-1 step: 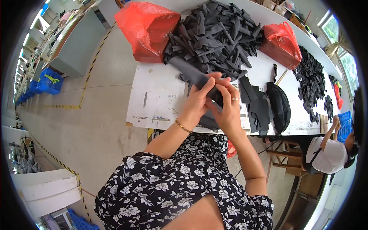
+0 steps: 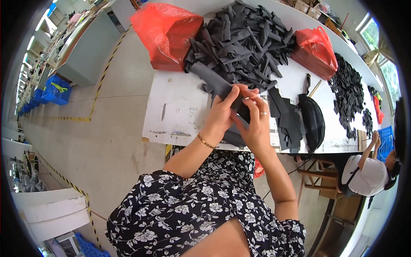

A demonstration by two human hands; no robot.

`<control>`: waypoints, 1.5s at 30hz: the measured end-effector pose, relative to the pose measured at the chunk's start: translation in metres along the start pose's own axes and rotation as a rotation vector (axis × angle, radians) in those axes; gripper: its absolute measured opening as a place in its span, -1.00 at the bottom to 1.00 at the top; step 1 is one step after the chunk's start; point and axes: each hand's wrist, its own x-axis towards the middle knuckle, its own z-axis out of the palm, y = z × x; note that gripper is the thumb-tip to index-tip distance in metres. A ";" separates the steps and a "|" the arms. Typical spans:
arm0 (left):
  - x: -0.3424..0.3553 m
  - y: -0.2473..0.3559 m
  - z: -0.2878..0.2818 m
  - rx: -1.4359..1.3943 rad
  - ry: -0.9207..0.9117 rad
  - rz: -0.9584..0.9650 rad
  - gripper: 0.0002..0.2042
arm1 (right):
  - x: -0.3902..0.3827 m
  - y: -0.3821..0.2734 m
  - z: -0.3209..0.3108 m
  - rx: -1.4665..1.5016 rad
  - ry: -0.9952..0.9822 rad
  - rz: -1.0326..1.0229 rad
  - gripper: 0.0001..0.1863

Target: Inspecting and stacking grey foam strips at a factory workbench.

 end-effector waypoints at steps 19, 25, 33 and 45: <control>0.000 -0.021 -0.003 -0.082 0.187 0.036 -0.73 | -0.010 0.029 -0.001 0.037 -0.149 -0.049 -0.73; 0.008 -0.014 -0.001 -0.106 0.211 0.147 -0.73 | -0.004 0.031 -0.004 0.096 -0.091 -0.107 -0.85; -0.002 -0.028 0.012 -0.125 0.284 0.169 -0.72 | -0.006 0.035 0.002 0.143 -0.086 -0.052 -0.89; -0.002 -0.033 0.010 -0.093 0.254 0.156 -0.72 | -0.005 0.040 0.000 0.184 -0.127 0.018 -0.88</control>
